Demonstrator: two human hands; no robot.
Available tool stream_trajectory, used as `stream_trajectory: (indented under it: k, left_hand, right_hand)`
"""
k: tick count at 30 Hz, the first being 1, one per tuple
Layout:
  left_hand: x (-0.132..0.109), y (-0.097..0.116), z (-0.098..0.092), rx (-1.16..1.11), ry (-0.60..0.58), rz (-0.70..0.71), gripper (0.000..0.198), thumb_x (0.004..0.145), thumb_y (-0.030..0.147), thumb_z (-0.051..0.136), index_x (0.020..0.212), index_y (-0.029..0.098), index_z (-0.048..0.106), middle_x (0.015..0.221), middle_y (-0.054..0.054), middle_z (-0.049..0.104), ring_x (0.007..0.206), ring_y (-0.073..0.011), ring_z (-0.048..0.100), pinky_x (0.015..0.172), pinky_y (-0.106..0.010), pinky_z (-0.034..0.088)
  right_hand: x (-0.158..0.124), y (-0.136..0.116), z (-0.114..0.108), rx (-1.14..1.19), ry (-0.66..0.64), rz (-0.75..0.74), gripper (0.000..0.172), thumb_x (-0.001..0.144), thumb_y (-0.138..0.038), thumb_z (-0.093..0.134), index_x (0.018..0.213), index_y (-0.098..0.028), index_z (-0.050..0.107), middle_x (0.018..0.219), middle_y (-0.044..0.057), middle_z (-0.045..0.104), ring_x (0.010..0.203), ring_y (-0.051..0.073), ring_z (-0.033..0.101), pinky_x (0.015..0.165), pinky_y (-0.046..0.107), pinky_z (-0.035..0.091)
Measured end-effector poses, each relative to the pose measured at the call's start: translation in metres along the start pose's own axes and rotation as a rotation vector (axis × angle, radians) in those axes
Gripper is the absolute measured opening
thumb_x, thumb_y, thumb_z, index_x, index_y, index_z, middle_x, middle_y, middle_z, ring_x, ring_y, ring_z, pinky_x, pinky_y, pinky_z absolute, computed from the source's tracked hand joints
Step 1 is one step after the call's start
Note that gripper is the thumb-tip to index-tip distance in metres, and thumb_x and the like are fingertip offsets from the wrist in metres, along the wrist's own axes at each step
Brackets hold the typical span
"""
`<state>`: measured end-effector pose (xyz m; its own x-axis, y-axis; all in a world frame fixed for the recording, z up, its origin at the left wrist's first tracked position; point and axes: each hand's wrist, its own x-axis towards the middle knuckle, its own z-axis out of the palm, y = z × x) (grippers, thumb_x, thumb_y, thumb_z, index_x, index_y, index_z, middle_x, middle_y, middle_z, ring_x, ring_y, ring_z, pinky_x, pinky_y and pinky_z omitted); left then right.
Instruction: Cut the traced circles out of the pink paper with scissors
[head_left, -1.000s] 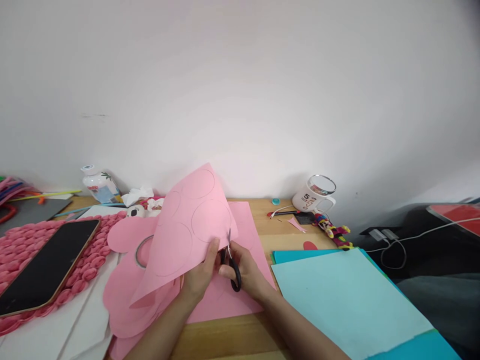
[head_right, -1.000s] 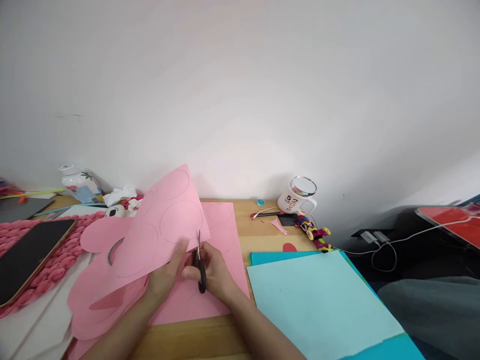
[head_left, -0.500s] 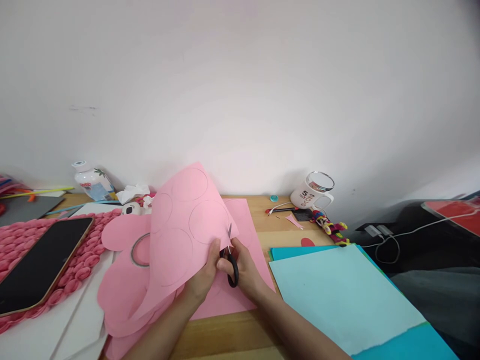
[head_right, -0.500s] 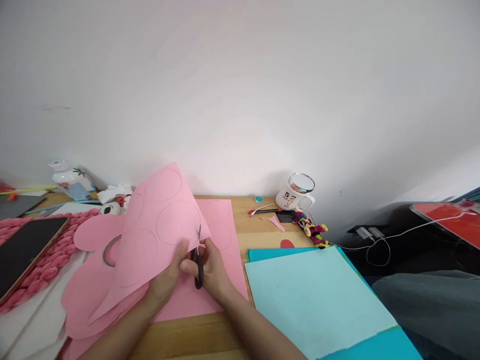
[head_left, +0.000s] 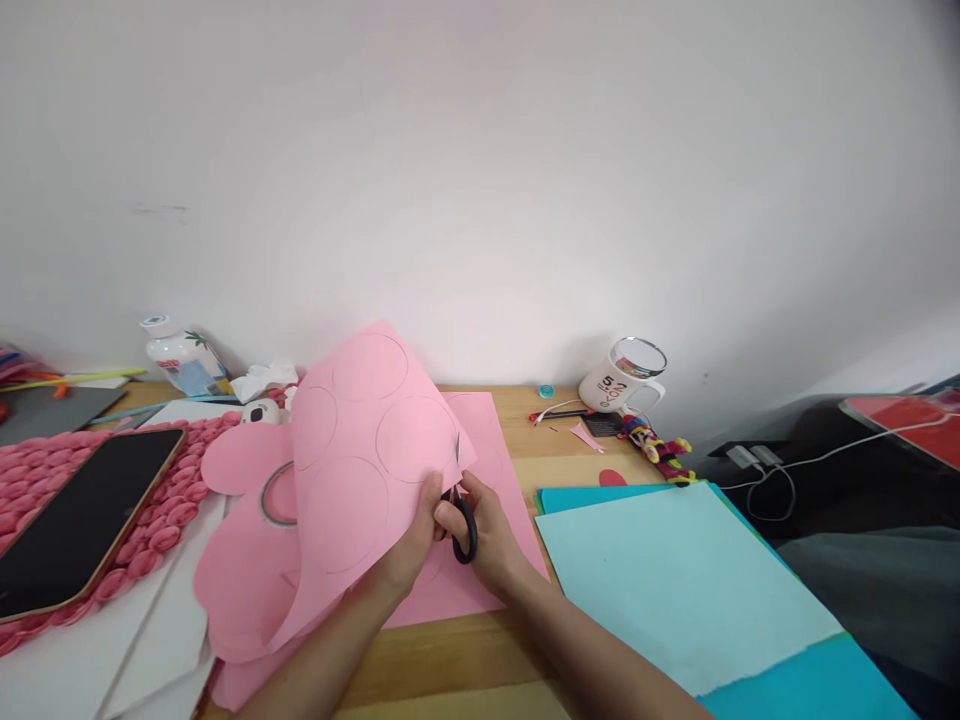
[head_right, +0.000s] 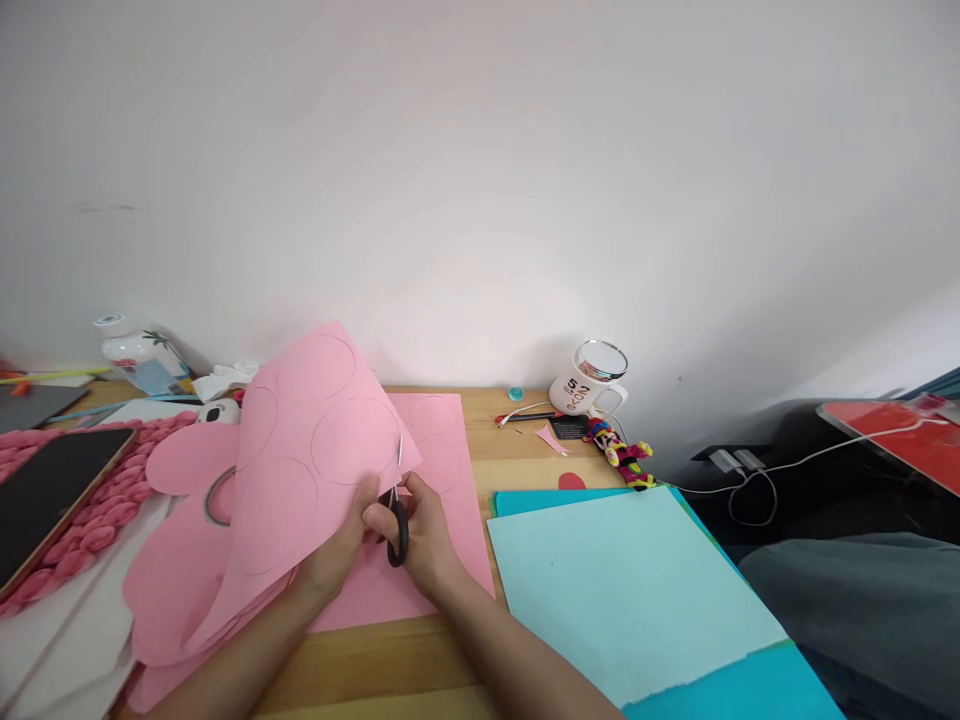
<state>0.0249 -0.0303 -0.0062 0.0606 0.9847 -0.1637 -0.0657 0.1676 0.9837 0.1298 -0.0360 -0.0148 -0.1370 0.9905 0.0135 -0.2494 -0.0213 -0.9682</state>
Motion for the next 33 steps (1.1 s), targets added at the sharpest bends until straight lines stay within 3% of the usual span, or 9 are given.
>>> stream_trajectory:
  k: [3, 6, 12, 16, 21, 25, 33]
  left_hand:
    - [0.000, -0.004, 0.000, 0.057, 0.062, 0.055, 0.040, 0.074, 0.056, 0.057, 0.083, 0.019, 0.068, 0.088, -0.007, 0.070, 0.101, -0.0240, 0.060, 0.100, -0.035, 0.038]
    - [0.001, -0.009, -0.002, 0.112, 0.101, 0.127, 0.043, 0.076, 0.054, 0.057, 0.103, 0.022, 0.064, 0.115, -0.008, 0.063, 0.125, -0.0233, 0.043, 0.111, -0.036, 0.024]
    - [0.001, -0.010, -0.003, 0.212, 0.133, 0.198, 0.044, 0.079, 0.051, 0.054, 0.111, 0.022, 0.060, 0.123, -0.008, 0.059, 0.131, -0.0226, 0.035, 0.114, -0.038, 0.016]
    - [-0.002, -0.005, 0.002, 0.089, 0.035, 0.118, 0.050, 0.078, 0.056, 0.051, 0.110, 0.020, 0.062, 0.128, -0.009, 0.055, 0.131, -0.0242, 0.036, 0.114, -0.039, 0.020]
    - [-0.003, -0.002, 0.008, 0.025, 0.064, 0.126, 0.043, 0.079, 0.050, 0.054, 0.106, 0.019, 0.064, 0.123, -0.009, 0.060, 0.126, -0.0230, 0.044, 0.112, -0.036, 0.025]
    - [-0.004, 0.004, 0.009, -0.008, -0.018, 0.099, 0.039, 0.080, 0.049, 0.053, 0.097, 0.018, 0.068, 0.106, -0.009, 0.069, 0.113, -0.0235, 0.056, 0.108, -0.038, 0.032]
    - [-0.005, 0.013, 0.009, -0.061, -0.014, 0.059, 0.034, 0.075, 0.051, 0.058, 0.088, 0.021, 0.069, 0.101, -0.005, 0.071, 0.106, -0.0223, 0.060, 0.102, -0.034, 0.040]
  right_hand:
    - [0.000, 0.000, -0.003, 0.012, 0.009, -0.010, 0.030, 0.069, -0.034, 0.069, 0.074, -0.020, 0.043, 0.053, -0.009, 0.038, 0.049, 0.008, 0.032, 0.045, 0.020, 0.027]
    - [0.001, -0.001, -0.008, 0.014, -0.032, -0.014, 0.028, 0.070, -0.031, 0.070, 0.080, -0.020, 0.046, 0.055, -0.009, 0.033, 0.050, 0.008, 0.025, 0.043, 0.020, 0.020]
    - [0.002, -0.002, -0.013, 0.008, -0.078, -0.012, 0.024, 0.073, -0.029, 0.066, 0.088, -0.019, 0.050, 0.058, -0.008, 0.035, 0.053, 0.009, 0.026, 0.045, 0.021, 0.021]
    - [0.001, -0.004, -0.011, -0.019, -0.045, -0.030, 0.023, 0.073, -0.029, 0.066, 0.086, -0.019, 0.049, 0.056, -0.009, 0.032, 0.053, 0.008, 0.024, 0.045, 0.021, 0.020]
    - [0.002, -0.005, -0.010, -0.032, -0.005, -0.038, 0.024, 0.072, -0.029, 0.066, 0.076, -0.020, 0.044, 0.055, -0.009, 0.031, 0.051, 0.008, 0.023, 0.044, 0.020, 0.019]
    - [0.002, -0.002, -0.011, -0.031, -0.018, -0.038, 0.024, 0.073, -0.030, 0.066, 0.075, -0.020, 0.043, 0.054, -0.009, 0.032, 0.051, 0.008, 0.024, 0.045, 0.020, 0.022]
    - [0.003, 0.000, -0.011, -0.020, -0.006, -0.026, 0.025, 0.073, -0.031, 0.066, 0.077, -0.019, 0.045, 0.054, -0.009, 0.034, 0.051, 0.008, 0.027, 0.048, 0.020, 0.031]
